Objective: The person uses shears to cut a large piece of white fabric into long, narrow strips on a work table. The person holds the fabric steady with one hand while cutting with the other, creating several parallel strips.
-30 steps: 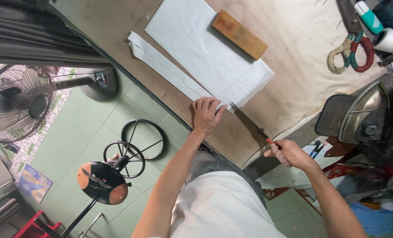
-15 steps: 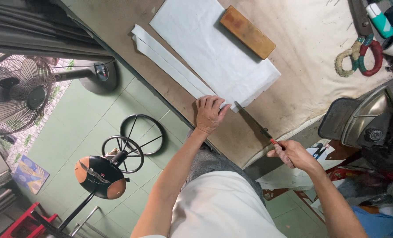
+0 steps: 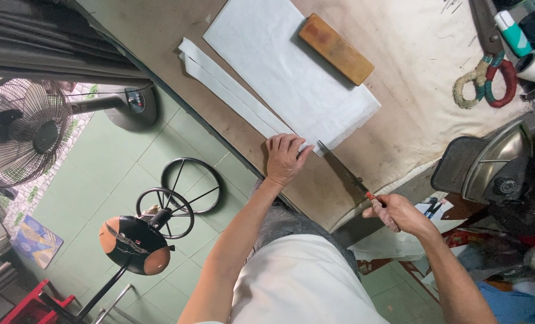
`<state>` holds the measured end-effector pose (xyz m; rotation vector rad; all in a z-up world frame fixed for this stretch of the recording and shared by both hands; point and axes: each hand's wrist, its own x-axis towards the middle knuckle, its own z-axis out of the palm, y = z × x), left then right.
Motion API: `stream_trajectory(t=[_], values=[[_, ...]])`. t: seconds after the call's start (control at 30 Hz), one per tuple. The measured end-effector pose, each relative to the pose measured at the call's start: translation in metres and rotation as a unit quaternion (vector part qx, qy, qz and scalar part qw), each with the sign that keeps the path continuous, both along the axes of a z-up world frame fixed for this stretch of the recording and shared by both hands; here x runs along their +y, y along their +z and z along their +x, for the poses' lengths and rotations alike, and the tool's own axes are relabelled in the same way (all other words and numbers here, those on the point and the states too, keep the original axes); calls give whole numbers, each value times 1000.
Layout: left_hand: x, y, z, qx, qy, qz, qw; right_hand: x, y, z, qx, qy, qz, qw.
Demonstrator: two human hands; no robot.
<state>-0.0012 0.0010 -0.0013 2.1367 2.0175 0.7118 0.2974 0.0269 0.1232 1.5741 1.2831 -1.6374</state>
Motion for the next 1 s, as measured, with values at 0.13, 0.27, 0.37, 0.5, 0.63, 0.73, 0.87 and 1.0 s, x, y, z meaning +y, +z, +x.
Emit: stream_trajectory(t=[0.13, 0.27, 0.37, 0.5, 0.63, 0.73, 0.87, 1.0], values=[[0, 2, -2, -7, -7, 2, 1000, 3, -1, -6, 8, -15, 5, 1000], [0, 2, -1, -1, -3, 1, 1000, 1, -9, -6, 10, -13, 5, 1000], [0, 1, 0, -13, 2, -8, 1000, 2, -9, -6, 2, -19, 2, 1000], [0, 2, -1, -9, 3, -5, 1000, 1, -9, -14, 3, -24, 11, 1000], [1, 6, -2, -2, -3, -6, 1000, 2, -9, -11, 11, -28, 5, 1000], [2, 5, -2, -5, -7, -4, 1000, 9, -3, -17, 20, -27, 1, 999], [1, 6, -3, -8, -3, -4, 1000, 13, -1, -26, 30, -33, 15, 999], [3, 10, -4, -9, -8, -2, 1000, 11, -13, -24, 30, -72, -3, 997]])
